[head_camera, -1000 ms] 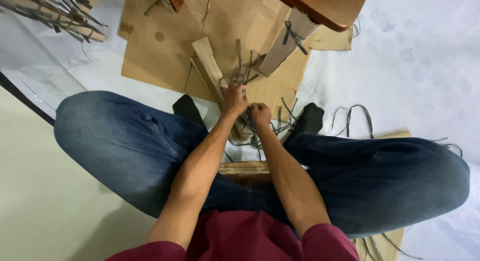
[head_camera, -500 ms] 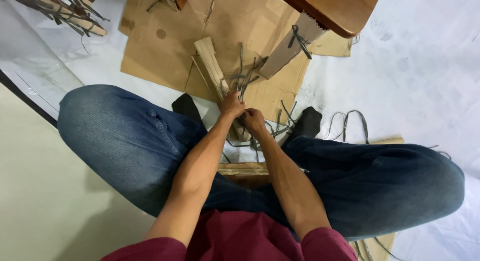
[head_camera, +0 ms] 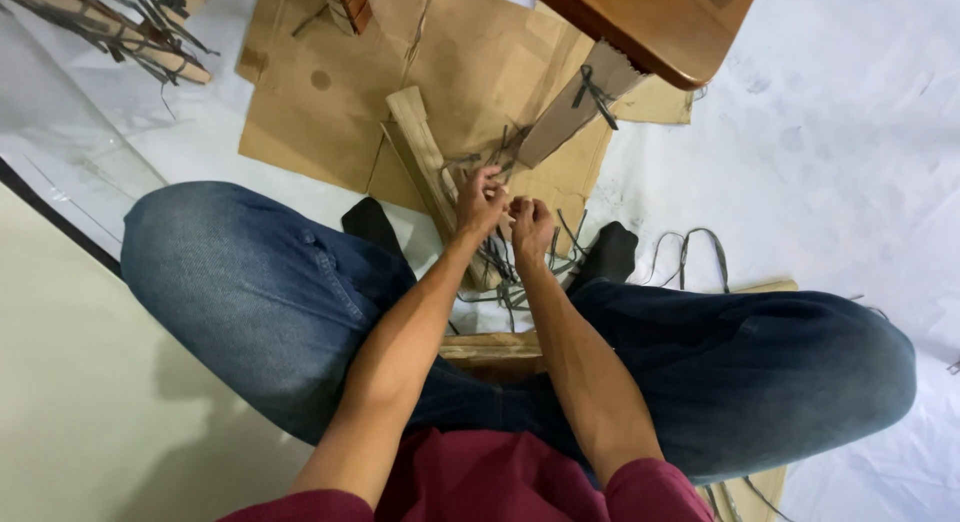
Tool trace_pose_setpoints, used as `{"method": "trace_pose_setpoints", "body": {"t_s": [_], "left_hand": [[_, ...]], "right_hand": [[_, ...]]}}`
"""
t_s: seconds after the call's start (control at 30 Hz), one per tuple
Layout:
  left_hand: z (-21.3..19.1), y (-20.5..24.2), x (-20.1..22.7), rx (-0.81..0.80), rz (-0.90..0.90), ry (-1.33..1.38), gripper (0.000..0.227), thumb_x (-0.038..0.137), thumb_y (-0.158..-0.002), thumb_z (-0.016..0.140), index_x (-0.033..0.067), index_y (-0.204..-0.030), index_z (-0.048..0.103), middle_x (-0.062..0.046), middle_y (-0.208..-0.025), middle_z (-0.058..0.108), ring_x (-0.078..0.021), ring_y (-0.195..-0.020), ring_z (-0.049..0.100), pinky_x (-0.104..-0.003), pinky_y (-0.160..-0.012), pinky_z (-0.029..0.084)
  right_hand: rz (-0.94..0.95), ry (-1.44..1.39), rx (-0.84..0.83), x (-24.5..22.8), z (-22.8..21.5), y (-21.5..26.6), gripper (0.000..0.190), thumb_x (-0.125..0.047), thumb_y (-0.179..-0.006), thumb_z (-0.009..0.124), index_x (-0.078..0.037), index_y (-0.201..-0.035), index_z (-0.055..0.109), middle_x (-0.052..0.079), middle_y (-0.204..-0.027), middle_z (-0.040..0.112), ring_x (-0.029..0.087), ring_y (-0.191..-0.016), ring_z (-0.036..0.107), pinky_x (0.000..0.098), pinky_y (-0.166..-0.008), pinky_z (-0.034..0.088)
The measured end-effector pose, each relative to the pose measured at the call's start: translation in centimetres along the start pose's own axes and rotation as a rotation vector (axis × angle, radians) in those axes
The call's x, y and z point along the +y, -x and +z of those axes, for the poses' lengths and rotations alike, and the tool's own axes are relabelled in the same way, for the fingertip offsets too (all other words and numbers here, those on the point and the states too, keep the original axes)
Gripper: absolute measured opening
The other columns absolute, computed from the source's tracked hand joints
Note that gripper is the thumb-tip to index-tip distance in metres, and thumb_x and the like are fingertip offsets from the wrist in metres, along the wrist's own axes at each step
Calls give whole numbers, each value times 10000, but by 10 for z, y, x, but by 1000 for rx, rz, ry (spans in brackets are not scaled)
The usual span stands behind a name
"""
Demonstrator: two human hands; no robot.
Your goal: The person wraps protective material around the legs of a wooden stool and secures it with ties.
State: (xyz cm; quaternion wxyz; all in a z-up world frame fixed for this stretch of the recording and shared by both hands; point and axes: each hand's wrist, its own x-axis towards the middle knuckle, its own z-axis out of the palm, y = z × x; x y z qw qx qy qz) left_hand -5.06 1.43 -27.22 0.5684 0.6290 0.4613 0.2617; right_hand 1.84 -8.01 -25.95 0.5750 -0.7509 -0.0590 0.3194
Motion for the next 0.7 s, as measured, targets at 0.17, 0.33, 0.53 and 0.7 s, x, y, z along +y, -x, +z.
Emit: {"method": "trace_pose_setpoints", "body": {"t_s": [0.17,0.33,0.53,0.7], "left_hand": [[14,4,-18,-168,23,110,265,164,-923,701,56,-1163,670,-66,-910,759,-179,-797,742,-348,-698,602],[10,8,-36,-306,-91,52,205,216,-1010,696,19,-1063,709,-107,-911,759,-198,-759,726,-339,-684,576],[1,8,5,-363,-2,-40,249,294,-935,721,81,-1059,758,-63,-949,766,-169,-857,755,-357,-767,575],[-17,-10,-42,-282,6,-141,305,368,-937,722,95,-1067,763,-94,-1003,754,-249,-930,719,-418,-831,565]], "right_hand": [[89,-307,-46,-12,2,-9,349,-300,-1046,523,7,-1040,689,56,-909,716,154,-801,683,307,-703,558],[-71,-269,-4,14,4,-22,230,-181,-1046,584,23,-1015,686,72,-879,700,164,-762,634,312,-676,537],[39,-785,304,9,-19,-84,146,-207,-1018,504,-96,-945,565,43,-728,626,169,-584,582,334,-508,490],[15,-586,318,-66,-63,-138,178,-201,-1008,561,-52,-946,635,18,-705,574,124,-523,486,292,-451,404]]}}
